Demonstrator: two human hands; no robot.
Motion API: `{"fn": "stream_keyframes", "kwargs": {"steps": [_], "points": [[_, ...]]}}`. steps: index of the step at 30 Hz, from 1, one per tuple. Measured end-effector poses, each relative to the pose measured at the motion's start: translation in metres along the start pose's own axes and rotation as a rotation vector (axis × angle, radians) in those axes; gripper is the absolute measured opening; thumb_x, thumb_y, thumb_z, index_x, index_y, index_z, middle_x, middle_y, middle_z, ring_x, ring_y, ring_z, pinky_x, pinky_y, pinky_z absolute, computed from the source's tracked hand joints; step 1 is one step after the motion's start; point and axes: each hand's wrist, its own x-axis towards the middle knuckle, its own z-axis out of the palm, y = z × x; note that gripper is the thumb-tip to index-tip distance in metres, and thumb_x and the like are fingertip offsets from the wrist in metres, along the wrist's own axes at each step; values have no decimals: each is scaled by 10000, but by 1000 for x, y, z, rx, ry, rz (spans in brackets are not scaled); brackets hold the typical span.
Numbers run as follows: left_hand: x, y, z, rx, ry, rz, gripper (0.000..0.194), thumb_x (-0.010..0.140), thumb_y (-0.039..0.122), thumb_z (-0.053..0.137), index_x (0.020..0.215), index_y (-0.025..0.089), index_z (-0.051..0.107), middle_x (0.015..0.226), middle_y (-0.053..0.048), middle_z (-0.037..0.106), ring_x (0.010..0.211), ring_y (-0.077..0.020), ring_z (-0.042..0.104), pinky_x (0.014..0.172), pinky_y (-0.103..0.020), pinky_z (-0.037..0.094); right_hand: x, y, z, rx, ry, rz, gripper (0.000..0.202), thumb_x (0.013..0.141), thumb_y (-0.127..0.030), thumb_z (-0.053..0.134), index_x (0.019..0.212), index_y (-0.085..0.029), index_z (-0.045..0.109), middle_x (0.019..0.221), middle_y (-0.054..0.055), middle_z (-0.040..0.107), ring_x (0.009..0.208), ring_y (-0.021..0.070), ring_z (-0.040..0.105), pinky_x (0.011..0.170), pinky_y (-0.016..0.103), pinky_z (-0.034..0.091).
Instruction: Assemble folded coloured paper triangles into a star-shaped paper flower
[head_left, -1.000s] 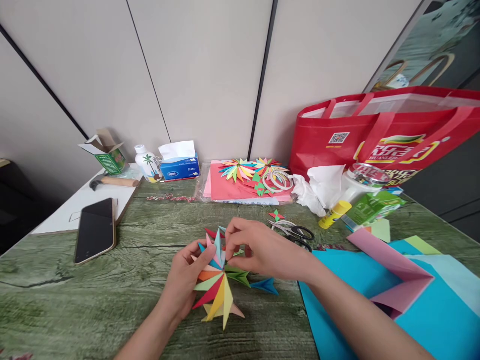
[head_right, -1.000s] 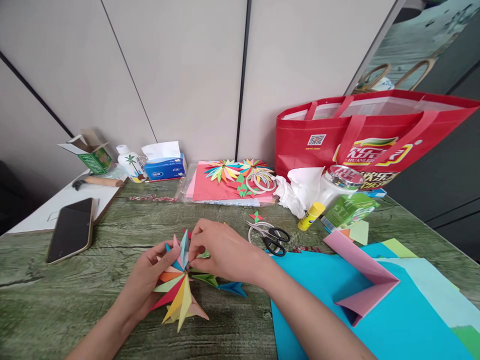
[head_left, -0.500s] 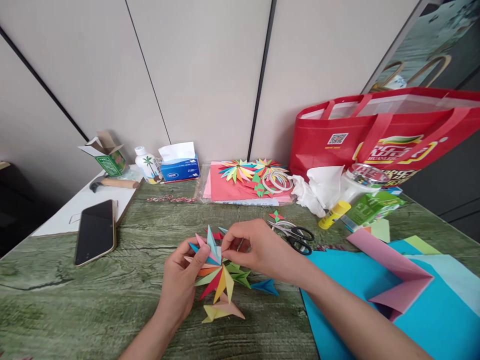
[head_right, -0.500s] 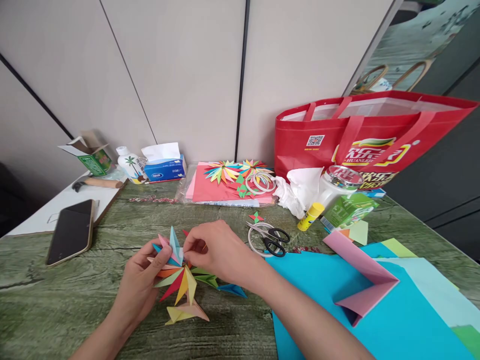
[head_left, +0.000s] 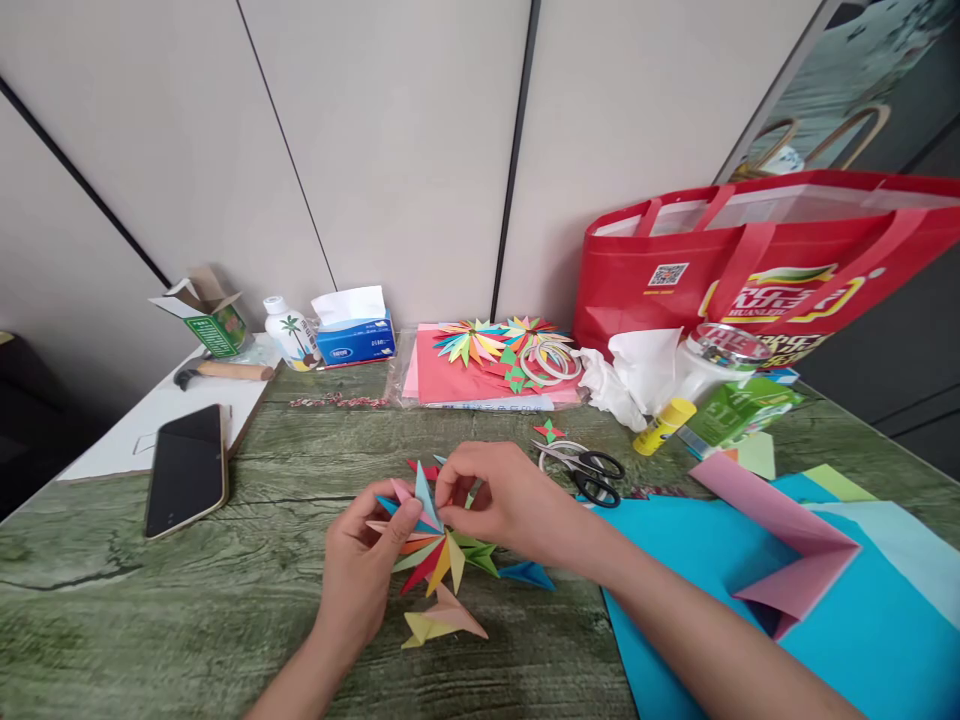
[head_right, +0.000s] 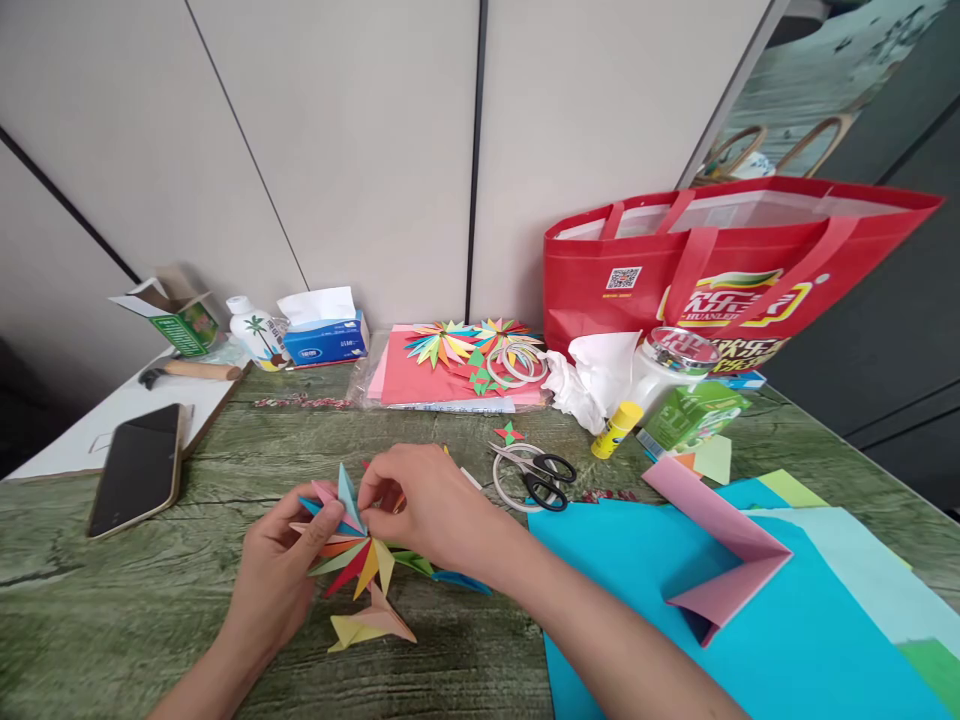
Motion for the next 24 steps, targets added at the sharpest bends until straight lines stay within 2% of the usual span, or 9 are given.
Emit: {"fn": "stream_keyframes", "kwargs": {"steps": [4,11,14,24], "points": [[0,1,1,7,40,36,218,626,357,701,691,186,582,658,43,594,536,-79,511,533,-175,442,-1,0,1,-5,10,-33,84,689,-85,569,676,-147,624,762,12,588,613,73,529,588,186,423],[-4,-3,-4,61,81,182,157,671,317,667,764,205,610,824,-5,649,697,-141,591,674,-240,484,-3,-7,3,-57,67,-109,95,691,-59,567,682,-139,618,947,55,532,671,77,532,650,215,447],[-3,-5,-6,52,81,211,151,685,309,654,790,209,611,856,-13,652,743,-159,602,695,-256,486,-4,-9,2,-76,52,-168,107,705,-54,554,702,-144,611,963,57,524,755,95,542,701,220,441],[-5,-3,-6,88,56,269,84,697,274,642,766,230,619,895,-9,644,802,-170,595,720,-267,486,-7,-3,8,-210,91,-217,73,767,-94,518,744,-149,560,1002,53,513,745,90,532,690,217,413]]}}
